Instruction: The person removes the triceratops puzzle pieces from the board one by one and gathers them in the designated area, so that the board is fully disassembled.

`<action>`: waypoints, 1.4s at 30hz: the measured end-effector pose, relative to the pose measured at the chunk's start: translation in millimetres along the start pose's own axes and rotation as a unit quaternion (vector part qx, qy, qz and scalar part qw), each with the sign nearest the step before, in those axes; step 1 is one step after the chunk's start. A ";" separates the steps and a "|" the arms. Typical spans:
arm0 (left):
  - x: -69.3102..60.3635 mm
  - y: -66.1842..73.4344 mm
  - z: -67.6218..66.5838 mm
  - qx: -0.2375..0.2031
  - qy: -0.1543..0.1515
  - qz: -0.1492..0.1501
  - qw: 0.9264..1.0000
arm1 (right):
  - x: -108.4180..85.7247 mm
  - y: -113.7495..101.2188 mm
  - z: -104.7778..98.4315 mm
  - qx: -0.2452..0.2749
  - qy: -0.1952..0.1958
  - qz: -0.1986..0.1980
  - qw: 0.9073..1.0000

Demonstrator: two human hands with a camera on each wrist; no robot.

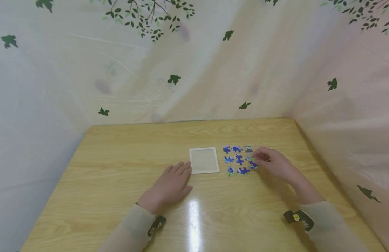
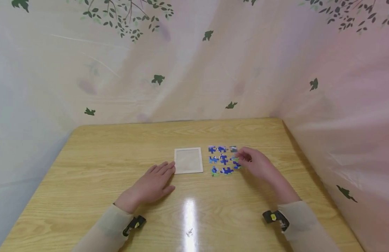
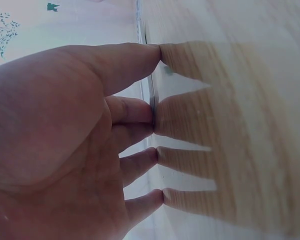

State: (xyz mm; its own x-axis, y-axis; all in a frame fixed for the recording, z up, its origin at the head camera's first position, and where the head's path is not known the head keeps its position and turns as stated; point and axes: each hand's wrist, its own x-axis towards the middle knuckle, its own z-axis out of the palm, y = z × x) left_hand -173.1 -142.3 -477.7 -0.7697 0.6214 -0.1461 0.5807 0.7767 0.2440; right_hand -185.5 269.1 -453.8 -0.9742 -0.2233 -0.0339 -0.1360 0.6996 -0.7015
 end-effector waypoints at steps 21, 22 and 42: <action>-0.2 0.2 -0.8 0.012 0.002 0.006 1.000 | -0.5 19.0 2.4 -0.029 -0.010 0.039 0.999; -0.2 0.3 -0.8 0.012 0.002 0.006 1.000 | -0.7 19.1 2.8 -0.034 -0.012 0.037 0.999; -0.5 0.9 -0.4 0.005 0.000 0.001 1.000 | 0.0 21.5 10.7 -0.056 -0.024 0.019 0.998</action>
State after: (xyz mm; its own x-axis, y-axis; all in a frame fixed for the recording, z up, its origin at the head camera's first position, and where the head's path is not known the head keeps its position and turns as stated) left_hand -172.2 -142.0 -477.0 -0.7689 0.6226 -0.1455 0.5843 0.7767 0.2353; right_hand -186.5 276.8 -476.4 -0.9698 -0.2249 -0.0946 -0.1209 0.7795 -0.6147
